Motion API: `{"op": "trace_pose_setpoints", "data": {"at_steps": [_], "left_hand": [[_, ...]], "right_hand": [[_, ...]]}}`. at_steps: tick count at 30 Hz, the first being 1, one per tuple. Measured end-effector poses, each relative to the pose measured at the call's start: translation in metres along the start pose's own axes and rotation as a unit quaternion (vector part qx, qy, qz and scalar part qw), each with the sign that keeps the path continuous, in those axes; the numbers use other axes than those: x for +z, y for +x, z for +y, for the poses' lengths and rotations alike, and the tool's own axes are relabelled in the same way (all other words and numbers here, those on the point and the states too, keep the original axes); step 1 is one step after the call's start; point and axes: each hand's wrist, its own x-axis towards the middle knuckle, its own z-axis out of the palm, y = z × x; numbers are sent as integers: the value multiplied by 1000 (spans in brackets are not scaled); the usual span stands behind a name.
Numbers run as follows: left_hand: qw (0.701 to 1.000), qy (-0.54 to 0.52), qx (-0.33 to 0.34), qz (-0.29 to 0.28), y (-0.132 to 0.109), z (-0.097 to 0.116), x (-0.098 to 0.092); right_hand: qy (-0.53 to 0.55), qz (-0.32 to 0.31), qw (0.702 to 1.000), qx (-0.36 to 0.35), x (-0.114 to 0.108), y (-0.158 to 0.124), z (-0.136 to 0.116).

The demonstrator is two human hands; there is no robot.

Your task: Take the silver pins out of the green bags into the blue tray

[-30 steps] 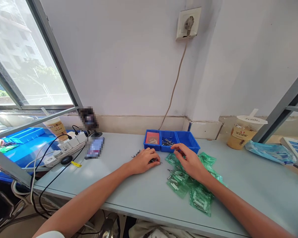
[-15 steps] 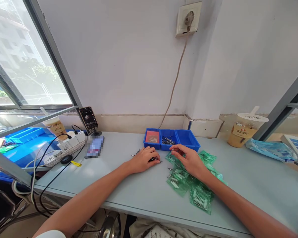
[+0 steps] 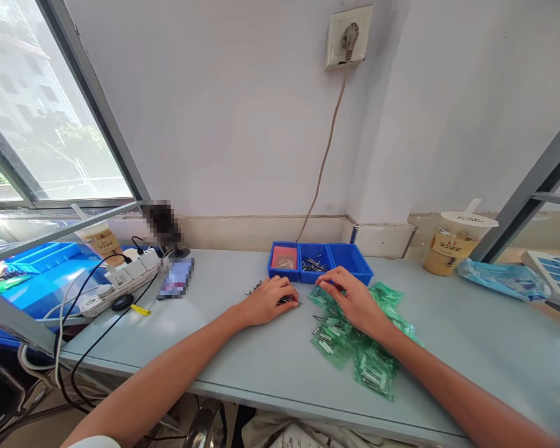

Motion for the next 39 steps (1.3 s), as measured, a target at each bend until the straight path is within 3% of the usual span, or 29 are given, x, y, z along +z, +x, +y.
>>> {"op": "trace_pose_setpoints", "data": {"at_steps": [14,39], "left_hand": [[1000,-5,2,-2,1,-1,0],[1000,-9,-2,-5,0,0,-1]], "right_hand": [[30,2,998,53,0,-1,2],[24,20,998,54,-2,0,7]]}}
